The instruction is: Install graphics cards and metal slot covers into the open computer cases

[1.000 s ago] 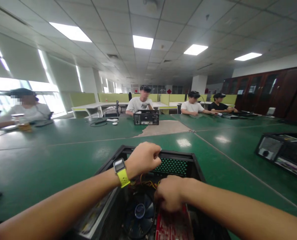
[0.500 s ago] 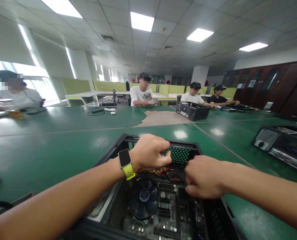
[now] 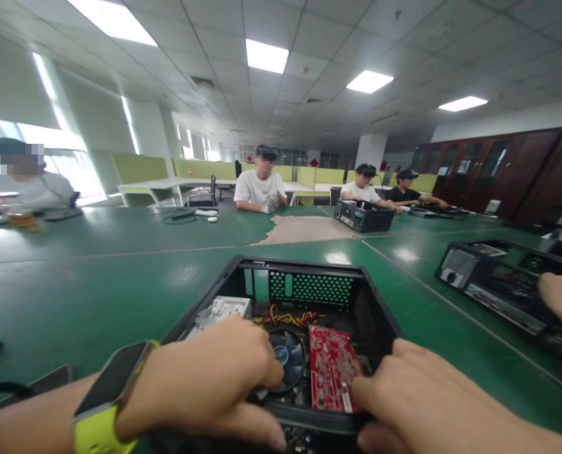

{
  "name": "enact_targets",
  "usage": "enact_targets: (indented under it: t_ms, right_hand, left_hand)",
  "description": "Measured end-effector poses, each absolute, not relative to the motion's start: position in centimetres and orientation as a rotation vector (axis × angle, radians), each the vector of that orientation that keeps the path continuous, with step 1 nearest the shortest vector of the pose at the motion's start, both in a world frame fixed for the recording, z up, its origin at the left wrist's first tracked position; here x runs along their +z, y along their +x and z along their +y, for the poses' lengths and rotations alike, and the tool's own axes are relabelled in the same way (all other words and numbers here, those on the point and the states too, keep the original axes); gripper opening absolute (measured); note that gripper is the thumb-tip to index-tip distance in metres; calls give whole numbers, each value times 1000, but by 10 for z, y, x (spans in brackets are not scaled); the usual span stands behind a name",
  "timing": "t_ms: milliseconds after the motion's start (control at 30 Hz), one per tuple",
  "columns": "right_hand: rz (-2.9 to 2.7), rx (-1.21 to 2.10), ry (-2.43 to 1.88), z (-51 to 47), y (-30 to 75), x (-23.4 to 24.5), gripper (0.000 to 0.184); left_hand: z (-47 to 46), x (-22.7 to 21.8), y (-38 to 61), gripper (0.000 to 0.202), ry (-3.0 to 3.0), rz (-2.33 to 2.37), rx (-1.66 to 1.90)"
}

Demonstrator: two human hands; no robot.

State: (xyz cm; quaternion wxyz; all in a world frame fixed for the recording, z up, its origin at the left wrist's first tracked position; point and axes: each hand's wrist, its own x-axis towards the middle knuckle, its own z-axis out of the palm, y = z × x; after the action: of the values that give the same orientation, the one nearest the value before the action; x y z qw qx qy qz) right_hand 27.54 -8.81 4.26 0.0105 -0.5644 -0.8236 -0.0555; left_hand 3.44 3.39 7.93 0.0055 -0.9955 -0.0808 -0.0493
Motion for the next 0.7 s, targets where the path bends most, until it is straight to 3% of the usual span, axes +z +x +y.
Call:
enact_targets:
  t_ms: [67, 167, 333, 467, 600, 700]
  right_hand:
    - [-2610, -168, -1750, -75, 267, 80, 6]
    - [-2758, -287, -1661, -44, 259, 137, 20]
    - [-2599, -934, -1508, 36, 251, 201, 30]
    - [-2401, -1112, -1520, 81, 233, 225, 32]
    - [-2203, -1165, -1384, 67, 214, 232, 34]
    - [-2263, -876, -1558, 33, 204, 205, 36]
  left_hand:
    - [38, 84, 28, 40, -3109, -304, -208]
    - [55, 97, 20, 38, -3118, -424, -338]
    - [105, 127, 7, 45, -2945, -850, -731]
    - [150, 142, -1, 44, -2732, -993, -956]
    - [175, 145, -14, 47, -2702, -1030, -1066]
    - [178, 145, -23, 47, -2731, -1054, -1130]
